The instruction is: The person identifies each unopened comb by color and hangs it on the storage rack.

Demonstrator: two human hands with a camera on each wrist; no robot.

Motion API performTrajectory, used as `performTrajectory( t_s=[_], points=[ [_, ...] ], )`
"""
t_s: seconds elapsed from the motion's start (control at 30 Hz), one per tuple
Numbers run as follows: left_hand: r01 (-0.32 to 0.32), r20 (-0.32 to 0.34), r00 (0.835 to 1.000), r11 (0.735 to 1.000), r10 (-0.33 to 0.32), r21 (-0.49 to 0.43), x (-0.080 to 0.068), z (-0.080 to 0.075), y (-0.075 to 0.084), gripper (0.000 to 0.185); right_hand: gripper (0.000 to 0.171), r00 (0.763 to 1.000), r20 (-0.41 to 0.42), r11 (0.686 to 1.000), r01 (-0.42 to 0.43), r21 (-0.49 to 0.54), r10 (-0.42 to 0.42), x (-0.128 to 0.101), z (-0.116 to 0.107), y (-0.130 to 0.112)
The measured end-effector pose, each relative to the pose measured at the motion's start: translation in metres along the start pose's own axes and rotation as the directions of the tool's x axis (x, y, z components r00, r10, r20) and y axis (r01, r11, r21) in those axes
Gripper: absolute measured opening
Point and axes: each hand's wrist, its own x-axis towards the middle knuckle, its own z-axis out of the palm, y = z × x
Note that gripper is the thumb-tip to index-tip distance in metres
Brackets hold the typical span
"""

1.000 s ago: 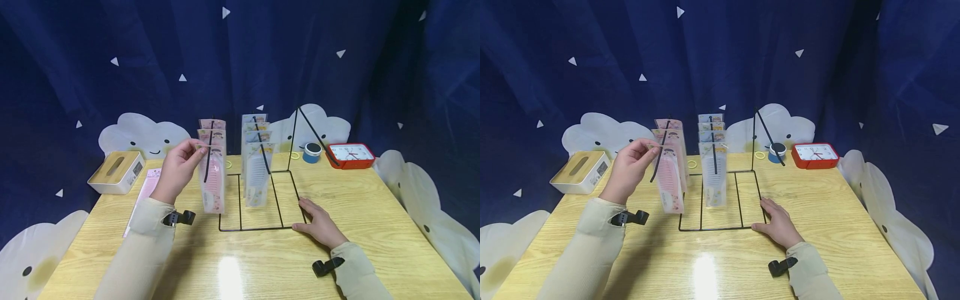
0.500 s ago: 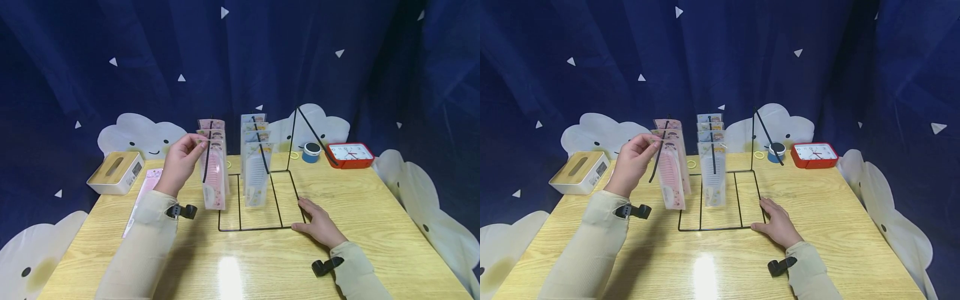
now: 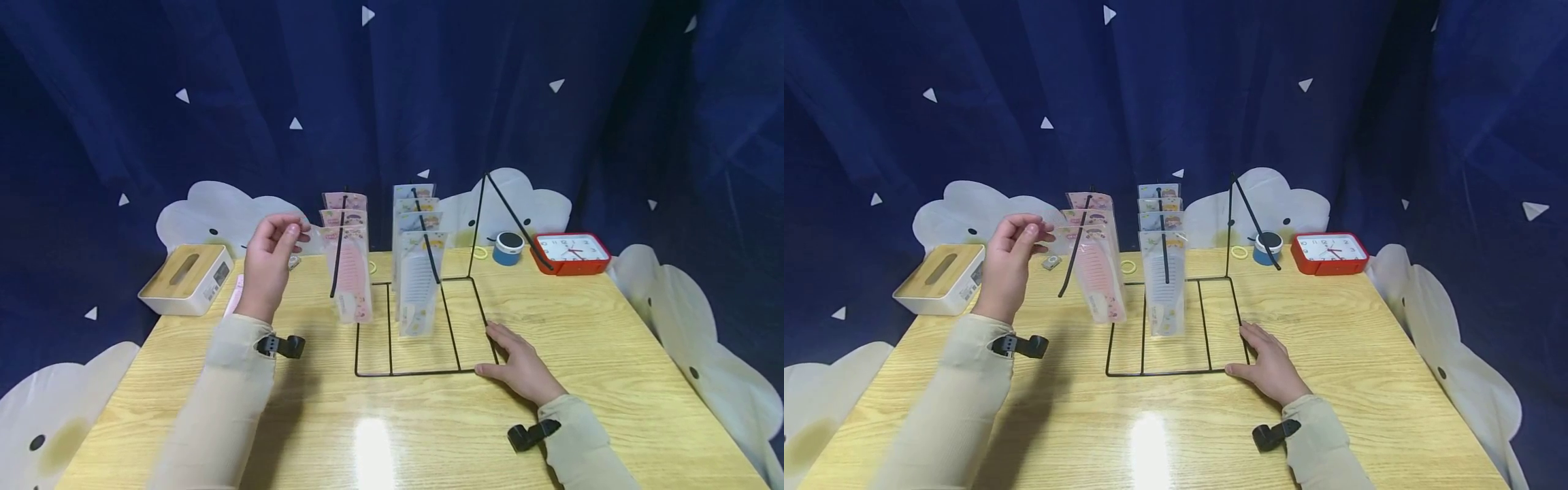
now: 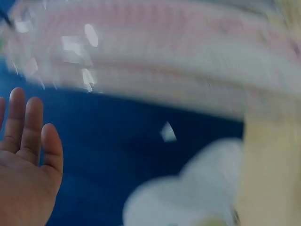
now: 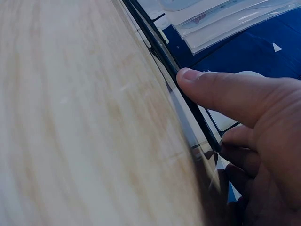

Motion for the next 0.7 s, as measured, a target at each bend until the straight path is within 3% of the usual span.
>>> performTrajectory(
  t_s=[0.13,0.23,0.3,0.4,0.47,0.53,0.63,0.7],
  points=[
    [0.099,-0.131,0.988,0.991,-0.086,0.091,0.0,-0.034,-0.038,0.018,0.093,1.0,-0.001,1.0,0.007,0.003,-0.007,0.0,0.001,0.0],
    [0.214,-0.265,0.951,0.96,-0.162,0.18,-0.005,-0.062,-0.072,0.022,0.093,1.0,0.003,1.0,0.015,0.0,-0.015,0.0,0.002,0.0],
    [0.313,-0.326,0.918,0.917,-0.225,0.248,-0.01,-0.077,-0.091,0.026,0.093,1.0,0.002,1.0,0.017,-0.004,-0.017,0.0,0.002,0.0],
    [0.441,-0.31,0.887,0.823,-0.341,0.357,-0.019,-0.096,-0.108,0.037,0.093,1.0,0.0,1.0,0.016,-0.005,-0.016,0.001,0.002,0.0],
    [0.501,-0.253,0.865,0.753,-0.433,0.426,-0.023,-0.105,-0.117,0.046,0.093,1.0,-0.001,1.0,0.015,-0.003,-0.015,0.001,0.002,0.001],
    [0.536,-0.177,0.833,0.685,-0.524,0.493,-0.026,-0.112,-0.124,0.058,0.093,1.0,0.003,1.0,0.013,0.0,-0.013,0.001,0.002,0.001],
    [0.5,-0.089,0.795,0.566,-0.6,0.655,-0.027,-0.121,-0.137,0.067,0.093,1.0,0.007,1.0,0.005,0.0,-0.005,0.001,0.001,0.001],
    [0.43,-0.053,0.794,0.496,-0.606,0.754,-0.026,-0.123,-0.141,0.069,0.094,1.0,0.008,1.0,-0.001,-0.004,0.001,0.001,0.0,0.001]
  ],
)
